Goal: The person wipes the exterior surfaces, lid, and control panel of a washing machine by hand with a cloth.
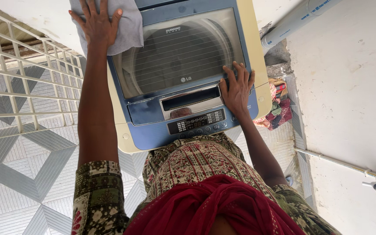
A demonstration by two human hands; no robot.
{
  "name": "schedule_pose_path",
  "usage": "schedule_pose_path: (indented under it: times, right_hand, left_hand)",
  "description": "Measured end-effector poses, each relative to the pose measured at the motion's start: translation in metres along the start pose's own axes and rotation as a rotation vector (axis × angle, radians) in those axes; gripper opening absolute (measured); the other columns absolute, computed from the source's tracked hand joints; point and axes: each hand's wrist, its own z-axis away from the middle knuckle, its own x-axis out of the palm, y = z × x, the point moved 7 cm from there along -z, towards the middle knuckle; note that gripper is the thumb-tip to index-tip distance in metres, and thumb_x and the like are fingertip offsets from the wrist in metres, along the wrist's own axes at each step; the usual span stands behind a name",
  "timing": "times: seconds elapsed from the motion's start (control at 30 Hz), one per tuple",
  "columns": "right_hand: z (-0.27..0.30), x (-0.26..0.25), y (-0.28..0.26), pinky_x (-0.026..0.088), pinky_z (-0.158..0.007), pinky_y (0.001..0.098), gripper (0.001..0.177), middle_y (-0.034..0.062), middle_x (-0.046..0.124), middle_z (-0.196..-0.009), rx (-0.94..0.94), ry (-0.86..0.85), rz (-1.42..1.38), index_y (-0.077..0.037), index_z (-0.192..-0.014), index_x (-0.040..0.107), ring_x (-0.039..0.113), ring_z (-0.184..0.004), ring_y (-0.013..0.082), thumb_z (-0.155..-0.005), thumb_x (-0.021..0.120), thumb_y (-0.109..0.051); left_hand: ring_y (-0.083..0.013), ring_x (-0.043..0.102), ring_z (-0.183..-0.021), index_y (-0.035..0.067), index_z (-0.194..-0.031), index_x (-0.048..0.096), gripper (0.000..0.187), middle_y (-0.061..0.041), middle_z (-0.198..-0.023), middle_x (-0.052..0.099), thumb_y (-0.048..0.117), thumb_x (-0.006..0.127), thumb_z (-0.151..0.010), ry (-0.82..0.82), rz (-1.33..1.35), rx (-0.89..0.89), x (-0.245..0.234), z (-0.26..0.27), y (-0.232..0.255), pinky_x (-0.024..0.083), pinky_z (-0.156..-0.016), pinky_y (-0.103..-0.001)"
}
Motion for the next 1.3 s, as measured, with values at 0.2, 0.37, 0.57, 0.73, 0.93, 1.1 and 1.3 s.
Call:
schedule_pose_path:
  times: [0.2, 0.37, 0.57, 0.73, 0.93, 1.1, 1.3]
  right_hand:
    - [-0.001, -0.003, -0.001, 0.011, -0.122, 0.0679, 0.040, 0.0185, 0.050, -0.148, 0.003, 0.011, -0.020, -0.011, -0.137, 0.064, 0.036, -0.148, 0.0378, -0.101, 0.059, -0.027]
    - [-0.001, -0.006, -0.003, 0.011, -0.121, 0.0677, 0.039, 0.0189, 0.051, -0.147, 0.001, 0.004, -0.028, -0.011, -0.136, 0.065, 0.037, -0.147, 0.0384, -0.100, 0.060, -0.026]
    - [0.002, -0.009, -0.004, 0.012, -0.121, 0.0685, 0.038, 0.0200, 0.051, -0.147, -0.018, 0.018, -0.055, -0.010, -0.136, 0.065, 0.038, -0.146, 0.0406, -0.102, 0.060, -0.026]
    - [0.005, -0.005, -0.001, 0.012, -0.120, 0.0691, 0.037, 0.0197, 0.052, -0.145, -0.036, 0.038, -0.044, -0.011, -0.135, 0.065, 0.039, -0.144, 0.0405, -0.102, 0.060, -0.026]
    - [0.006, 0.004, 0.006, 0.012, -0.119, 0.0695, 0.037, 0.0182, 0.051, -0.144, -0.053, 0.042, -0.019, -0.011, -0.136, 0.065, 0.039, -0.143, 0.0396, -0.104, 0.058, -0.028]
    - [0.009, 0.007, 0.011, 0.012, -0.121, 0.0684, 0.036, 0.0165, 0.051, -0.146, -0.066, 0.072, -0.004, -0.012, -0.138, 0.065, 0.038, -0.146, 0.0385, -0.107, 0.056, -0.028]
    - [0.008, 0.007, 0.013, 0.014, -0.120, 0.0678, 0.036, 0.0163, 0.052, -0.146, -0.081, 0.081, -0.005, -0.014, -0.138, 0.066, 0.039, -0.144, 0.0383, -0.106, 0.059, -0.028]
  left_hand:
    - [-0.0415, 0.006, -0.158, 0.028, -0.165, 0.032, 0.071, -0.016, -0.172, 0.019, 0.068, 0.032, -0.107, 0.066, 0.014, -0.056, -0.009, 0.039, 0.016, -0.002, -0.116, -0.083]
    - [-0.0432, 0.003, -0.160, 0.030, -0.169, 0.030, 0.075, -0.019, -0.175, 0.011, 0.074, 0.038, -0.108, 0.075, -0.040, -0.081, -0.003, 0.102, 0.021, 0.001, -0.116, -0.086]
    - [-0.0489, -0.003, -0.157, 0.028, -0.170, 0.025, 0.087, -0.023, -0.173, 0.006, 0.081, 0.044, -0.103, 0.115, -0.039, -0.204, 0.003, 0.193, 0.024, 0.002, -0.116, -0.084]
    - [-0.0448, 0.000, -0.159, 0.024, -0.168, 0.030, 0.079, -0.022, -0.173, 0.009, 0.072, 0.042, -0.106, 0.130, 0.008, -0.166, 0.005, 0.262, 0.039, 0.000, -0.119, -0.080]
    - [-0.0386, 0.005, -0.160, 0.024, -0.165, 0.035, 0.072, -0.018, -0.173, 0.015, 0.065, 0.033, -0.106, 0.083, 0.015, -0.123, 0.009, 0.335, 0.061, -0.004, -0.122, -0.073]
    - [-0.0392, 0.005, -0.159, 0.022, -0.165, 0.035, 0.073, -0.019, -0.173, 0.015, 0.065, 0.033, -0.106, 0.045, 0.002, -0.085, 0.020, 0.376, 0.078, -0.006, -0.120, -0.073]
    - [-0.0439, 0.002, -0.159, 0.019, -0.167, 0.035, 0.072, -0.023, -0.173, 0.013, 0.063, 0.036, -0.109, 0.089, -0.007, -0.023, 0.019, 0.379, 0.090, -0.009, -0.119, -0.075]
